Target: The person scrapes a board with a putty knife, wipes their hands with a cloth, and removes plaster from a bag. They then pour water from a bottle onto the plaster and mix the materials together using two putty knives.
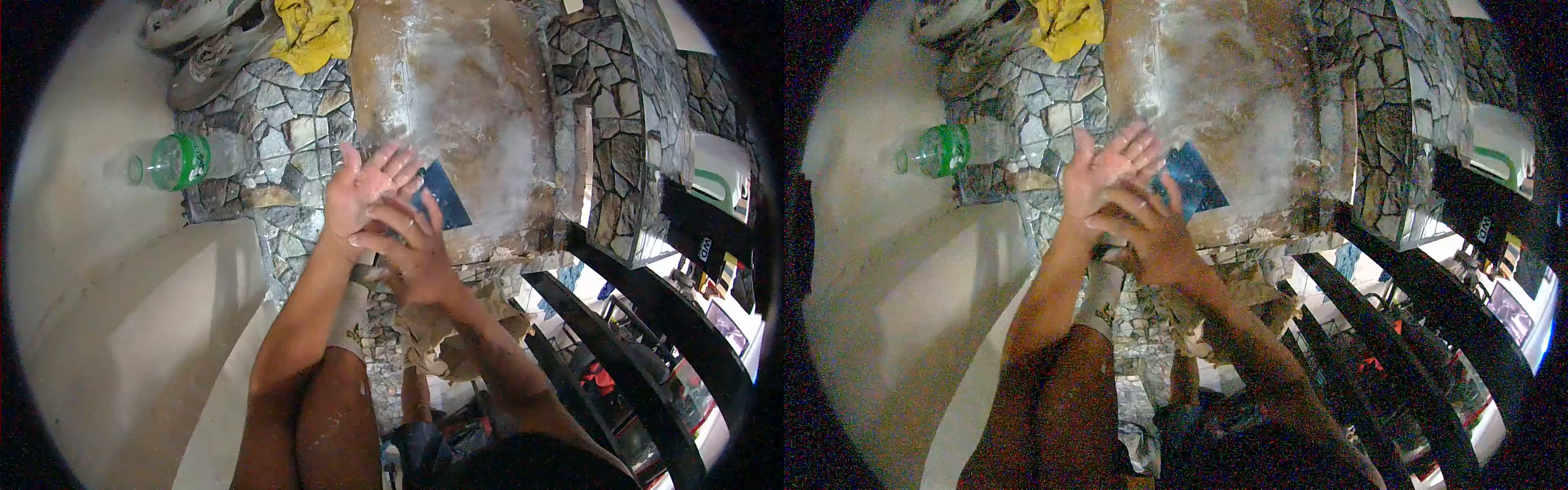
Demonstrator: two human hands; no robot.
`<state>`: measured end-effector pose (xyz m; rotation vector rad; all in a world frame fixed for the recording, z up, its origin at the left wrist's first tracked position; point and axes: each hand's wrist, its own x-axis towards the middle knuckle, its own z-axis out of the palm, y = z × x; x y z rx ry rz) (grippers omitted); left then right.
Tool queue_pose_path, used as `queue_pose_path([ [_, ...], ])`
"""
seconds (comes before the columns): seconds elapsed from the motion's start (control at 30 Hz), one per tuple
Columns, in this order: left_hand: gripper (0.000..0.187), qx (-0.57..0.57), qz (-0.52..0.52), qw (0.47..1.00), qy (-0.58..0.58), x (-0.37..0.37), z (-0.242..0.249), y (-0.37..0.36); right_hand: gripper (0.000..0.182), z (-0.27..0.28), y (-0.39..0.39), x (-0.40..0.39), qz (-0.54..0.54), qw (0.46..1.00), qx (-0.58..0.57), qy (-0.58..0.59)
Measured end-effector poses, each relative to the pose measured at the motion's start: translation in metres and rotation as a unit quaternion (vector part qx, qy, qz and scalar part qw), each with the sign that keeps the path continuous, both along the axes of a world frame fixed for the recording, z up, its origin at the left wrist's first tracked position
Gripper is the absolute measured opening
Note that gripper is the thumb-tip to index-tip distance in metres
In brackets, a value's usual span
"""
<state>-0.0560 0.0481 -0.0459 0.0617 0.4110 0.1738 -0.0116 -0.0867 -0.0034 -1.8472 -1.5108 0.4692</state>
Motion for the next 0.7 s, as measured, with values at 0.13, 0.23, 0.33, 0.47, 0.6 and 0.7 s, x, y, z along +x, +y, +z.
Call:
queue_pose_path([
  [0.13,0.085,0.026,0.004,0.999,0.021,-0.001,-0.001,-0.006,0.062,-0.015,0.0,0.003,-0.055,0.998,-0.035,-0.002],
  [0.23,0.079,0.027,0.027,0.999,0.033,-0.004,-0.01,0.007,0.066,0.012,0.002,-0.011,0.052,0.995,-0.007,0.086],
  [0.33,0.062,0.116,0.067,0.984,0.116,-0.009,-0.006,0.013,0.066,0.013,-0.004,-0.029,0.157,0.902,0.029,0.4],
  [0.47,0.029,0.162,0.073,0.956,0.234,-0.014,-0.007,0.017,0.066,-0.004,-0.006,-0.025,0.021,0.492,0.12,0.862],
  [0.6,0.028,0.182,0.07,0.933,0.304,-0.029,-0.011,0.017,0.067,-0.003,0.003,-0.027,-0.003,0.407,0.145,0.902],
  [0.7,0.027,0.168,0.063,0.94,0.291,-0.031,-0.013,0.018,0.07,-0.004,0.006,-0.033,-0.001,0.389,0.156,0.908],
])
